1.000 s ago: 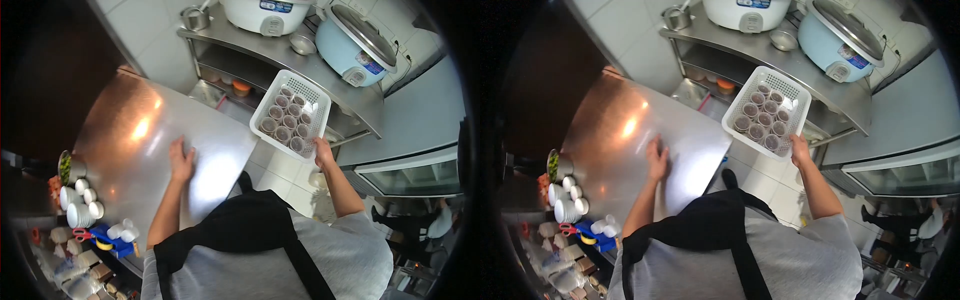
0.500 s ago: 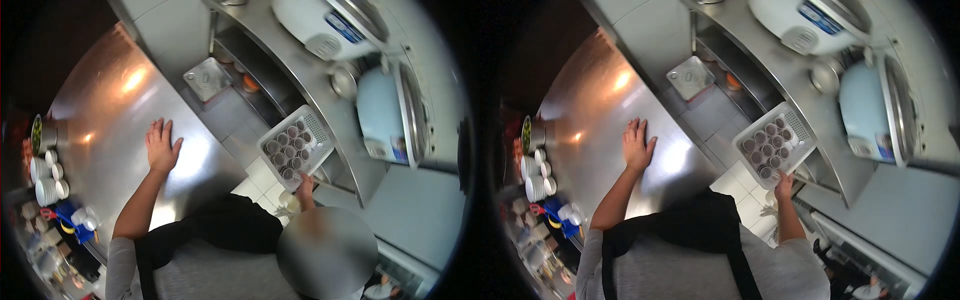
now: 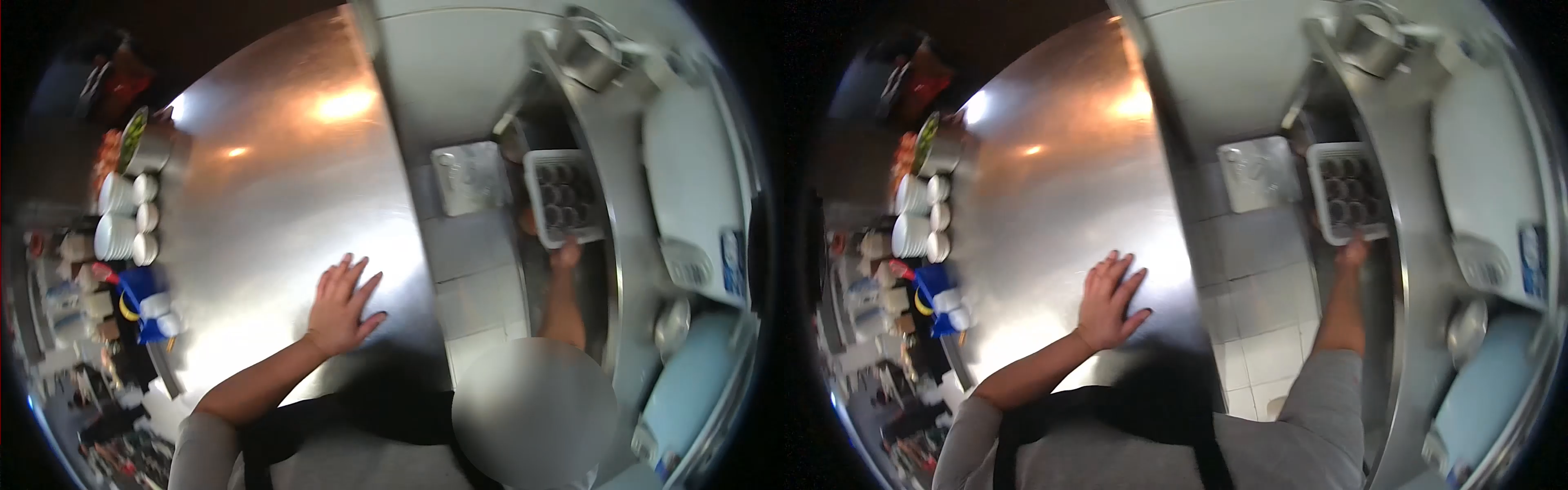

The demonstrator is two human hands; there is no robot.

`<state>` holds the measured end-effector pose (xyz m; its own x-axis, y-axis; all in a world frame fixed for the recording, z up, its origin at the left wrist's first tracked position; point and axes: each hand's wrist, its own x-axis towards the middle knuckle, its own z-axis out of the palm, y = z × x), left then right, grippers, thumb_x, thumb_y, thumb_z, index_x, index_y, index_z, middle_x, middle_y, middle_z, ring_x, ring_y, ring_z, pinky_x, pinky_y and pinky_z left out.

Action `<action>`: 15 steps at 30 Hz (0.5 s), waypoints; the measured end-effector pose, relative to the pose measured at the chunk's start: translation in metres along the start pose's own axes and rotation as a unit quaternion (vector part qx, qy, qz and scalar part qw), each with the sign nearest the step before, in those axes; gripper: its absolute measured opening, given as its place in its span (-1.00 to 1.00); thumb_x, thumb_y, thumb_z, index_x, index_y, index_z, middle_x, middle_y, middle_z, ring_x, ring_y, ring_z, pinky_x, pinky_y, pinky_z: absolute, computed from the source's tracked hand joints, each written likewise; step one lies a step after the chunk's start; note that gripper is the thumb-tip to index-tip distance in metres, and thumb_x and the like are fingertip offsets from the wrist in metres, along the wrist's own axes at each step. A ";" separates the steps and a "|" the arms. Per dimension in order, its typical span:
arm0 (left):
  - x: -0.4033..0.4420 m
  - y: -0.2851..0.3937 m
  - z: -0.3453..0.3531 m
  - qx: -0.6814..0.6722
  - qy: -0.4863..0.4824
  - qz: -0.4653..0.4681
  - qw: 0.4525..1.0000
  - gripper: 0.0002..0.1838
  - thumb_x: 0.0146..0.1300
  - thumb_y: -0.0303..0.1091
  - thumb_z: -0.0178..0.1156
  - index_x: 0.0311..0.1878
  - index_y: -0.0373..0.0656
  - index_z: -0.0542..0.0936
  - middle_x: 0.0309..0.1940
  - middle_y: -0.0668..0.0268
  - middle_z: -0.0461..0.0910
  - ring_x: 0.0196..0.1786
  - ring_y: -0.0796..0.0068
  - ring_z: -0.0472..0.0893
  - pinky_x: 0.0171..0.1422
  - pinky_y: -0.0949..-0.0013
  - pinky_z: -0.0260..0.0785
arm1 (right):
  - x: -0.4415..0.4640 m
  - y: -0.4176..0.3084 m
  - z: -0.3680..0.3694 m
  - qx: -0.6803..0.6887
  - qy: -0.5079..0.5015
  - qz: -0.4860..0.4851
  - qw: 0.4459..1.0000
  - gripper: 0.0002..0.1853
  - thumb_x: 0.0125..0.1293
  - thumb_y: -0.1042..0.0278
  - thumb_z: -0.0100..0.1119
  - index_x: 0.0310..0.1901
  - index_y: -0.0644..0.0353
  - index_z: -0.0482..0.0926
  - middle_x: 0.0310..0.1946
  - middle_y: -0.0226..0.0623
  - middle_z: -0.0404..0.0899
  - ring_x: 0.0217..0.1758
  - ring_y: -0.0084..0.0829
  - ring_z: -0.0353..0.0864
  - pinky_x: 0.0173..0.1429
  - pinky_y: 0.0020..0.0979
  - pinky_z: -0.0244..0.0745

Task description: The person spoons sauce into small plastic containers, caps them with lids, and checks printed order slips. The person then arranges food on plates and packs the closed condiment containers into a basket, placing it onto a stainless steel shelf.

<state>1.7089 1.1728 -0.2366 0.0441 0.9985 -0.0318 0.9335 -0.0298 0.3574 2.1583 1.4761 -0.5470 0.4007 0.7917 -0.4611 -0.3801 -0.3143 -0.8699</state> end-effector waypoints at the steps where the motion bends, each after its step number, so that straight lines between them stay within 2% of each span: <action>1: -0.002 -0.002 0.000 -0.003 -0.006 -0.006 1.000 -0.31 0.07 0.04 0.23 0.25 -0.06 0.35 0.30 0.06 0.20 0.38 -0.05 0.14 0.35 -0.11 -0.02 | 0.014 -0.005 0.022 0.046 0.000 0.010 0.999 -0.58 0.29 0.19 0.12 0.09 0.26 0.40 -0.07 -0.28 0.52 -0.07 -0.31 0.52 -0.02 -0.26 0.51; 4: -0.004 -0.010 0.002 -0.024 -0.015 -0.007 1.000 -0.31 0.13 0.09 0.17 0.28 -0.04 0.32 0.31 0.08 0.19 0.39 -0.01 0.13 0.35 -0.08 0.01 | 0.100 -0.007 0.033 0.067 -0.103 0.041 0.992 -0.59 0.35 0.17 0.00 0.11 0.27 0.38 0.02 -0.14 0.47 0.03 -0.16 0.49 0.05 -0.09 0.49; 5: -0.005 -0.011 0.002 -0.025 -0.018 -0.009 0.999 -0.31 0.14 0.10 0.16 0.29 -0.03 0.31 0.32 0.09 0.18 0.40 0.01 0.12 0.35 -0.07 0.01 | 0.130 -0.002 0.031 0.101 -0.168 0.049 0.979 -0.58 0.36 0.17 -0.05 0.12 0.28 0.37 0.05 -0.09 0.46 0.07 -0.11 0.48 0.08 -0.03 0.48; 6: -0.006 -0.012 0.001 -0.027 -0.020 -0.009 0.999 -0.31 0.16 0.10 0.14 0.30 -0.03 0.30 0.32 0.10 0.17 0.41 0.02 0.10 0.36 -0.06 0.00 | 0.124 -0.018 0.058 0.012 -0.088 0.050 0.995 -0.56 0.36 0.19 -0.06 0.16 0.31 0.34 0.11 -0.04 0.40 0.12 -0.07 0.43 0.17 0.00 0.43; 7: -0.006 -0.013 0.001 -0.032 -0.021 -0.004 0.999 -0.31 0.18 0.10 0.13 0.31 -0.02 0.29 0.33 0.11 0.16 0.41 0.04 0.09 0.36 -0.05 0.00 | 0.134 -0.021 0.067 -0.001 -0.085 0.065 0.994 -0.58 0.35 0.21 -0.05 0.13 0.32 0.36 0.08 -0.05 0.42 0.10 -0.08 0.45 0.17 -0.01 0.43; 11: -0.011 -0.012 -0.002 -0.052 -0.009 -0.002 0.999 -0.31 0.19 0.11 0.10 0.33 0.00 0.24 0.36 0.14 0.11 0.44 0.08 0.03 0.41 -0.04 -0.07 | 0.193 -0.008 0.055 0.034 -0.221 0.155 0.962 -0.67 0.28 0.30 -0.01 -0.01 0.35 0.44 -0.07 -0.06 0.51 -0.01 -0.12 0.52 0.14 -0.06 0.47; 13: -0.013 -0.012 -0.001 -0.058 0.010 0.002 0.998 -0.30 0.18 0.09 0.12 0.33 0.00 0.23 0.36 0.14 0.10 0.45 0.08 0.02 0.43 -0.03 -0.10 | 0.156 -0.005 0.080 0.060 -0.193 0.210 0.957 -0.62 0.32 0.21 0.00 0.04 0.33 0.44 -0.05 -0.07 0.50 0.00 -0.16 0.51 0.11 -0.16 0.48; 14: -0.016 -0.011 -0.003 -0.057 0.013 0.006 0.998 -0.30 0.17 0.08 0.13 0.32 -0.01 0.23 0.36 0.14 0.10 0.45 0.07 0.01 0.43 -0.04 -0.12 | 0.127 -0.008 0.104 -0.067 -0.130 0.098 0.984 -0.57 0.32 0.15 0.02 0.07 0.32 0.41 -0.03 -0.07 0.49 0.01 -0.16 0.51 0.09 -0.18 0.47; 15: -0.018 -0.010 -0.005 -0.056 0.017 0.013 0.998 -0.29 0.16 0.08 0.15 0.32 -0.01 0.23 0.36 0.13 0.10 0.45 0.06 0.00 0.44 -0.04 -0.13 | 0.083 -0.016 0.123 -0.185 -0.062 -0.026 0.980 -0.51 0.32 0.09 0.04 0.11 0.32 0.39 -0.01 -0.07 0.48 0.01 -0.17 0.51 0.07 -0.20 0.47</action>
<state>1.6970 1.1558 -0.2348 0.0541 0.9985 0.0090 0.8866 -0.0522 0.4596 2.0956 1.6113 -0.5500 0.2976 0.8620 -0.4103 -0.0248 -0.4226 -0.9060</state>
